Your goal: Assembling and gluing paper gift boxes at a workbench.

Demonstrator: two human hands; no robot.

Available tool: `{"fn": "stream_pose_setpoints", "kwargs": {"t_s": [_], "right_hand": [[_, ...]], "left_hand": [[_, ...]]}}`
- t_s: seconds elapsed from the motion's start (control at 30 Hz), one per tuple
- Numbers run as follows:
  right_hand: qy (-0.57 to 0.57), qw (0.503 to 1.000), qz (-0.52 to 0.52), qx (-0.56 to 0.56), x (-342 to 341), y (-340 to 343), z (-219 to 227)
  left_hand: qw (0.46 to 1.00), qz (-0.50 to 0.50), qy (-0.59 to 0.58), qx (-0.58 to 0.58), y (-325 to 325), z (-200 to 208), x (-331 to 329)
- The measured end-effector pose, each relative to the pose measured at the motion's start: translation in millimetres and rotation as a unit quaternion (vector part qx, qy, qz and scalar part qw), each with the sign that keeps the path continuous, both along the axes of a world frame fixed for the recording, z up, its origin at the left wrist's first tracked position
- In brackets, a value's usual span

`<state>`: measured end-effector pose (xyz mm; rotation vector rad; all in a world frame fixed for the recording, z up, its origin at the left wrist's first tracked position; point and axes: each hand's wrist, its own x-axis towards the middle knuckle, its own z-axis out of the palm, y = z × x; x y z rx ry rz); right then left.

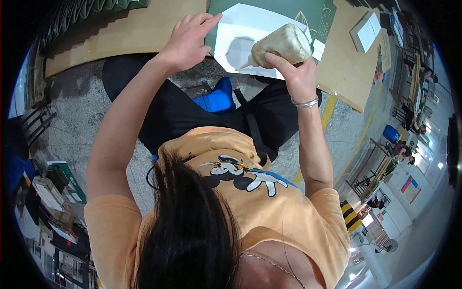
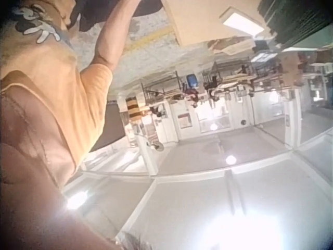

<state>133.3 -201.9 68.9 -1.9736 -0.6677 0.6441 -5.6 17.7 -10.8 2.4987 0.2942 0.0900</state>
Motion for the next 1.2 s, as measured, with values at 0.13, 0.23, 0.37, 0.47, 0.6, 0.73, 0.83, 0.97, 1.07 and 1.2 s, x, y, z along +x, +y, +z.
{"fn": "stream_pose_setpoints", "kwargs": {"t_s": [0.13,0.23,0.37,0.47,0.6,0.73,0.83,0.97,1.07,1.2], "right_hand": [[0.000,1.000,-0.003,0.006,6,-11,-1],[-0.005,1.000,-0.028,-0.010,9,-19,2],[-0.004,0.998,-0.061,0.002,11,-27,6],[-0.004,0.997,-0.071,0.009,16,-38,2],[0.020,0.995,-0.093,0.031,19,-48,1],[0.011,0.993,-0.115,0.020,25,-61,2],[-0.014,0.992,-0.123,0.007,29,-69,4],[-0.013,0.989,-0.143,0.018,31,-80,4],[-0.011,0.986,-0.166,0.011,32,-84,7],[-0.007,0.981,-0.190,0.037,40,-95,-2]], "left_hand": [[1.000,-0.003,0.007,-0.005,0,3,0],[1.000,-0.007,0.005,-0.003,1,1,0],[1.000,-0.002,0.008,-0.013,1,4,0],[1.000,-0.009,0.006,-0.026,3,3,1],[1.000,-0.012,-0.008,-0.026,4,1,-1],[0.999,-0.014,-0.004,-0.047,4,4,1],[0.999,-0.011,-0.004,-0.046,3,4,2],[0.999,-0.006,0.004,-0.045,2,7,3],[0.999,0.001,0.004,-0.052,2,8,2],[0.998,-0.002,0.013,-0.057,2,10,2]]}}
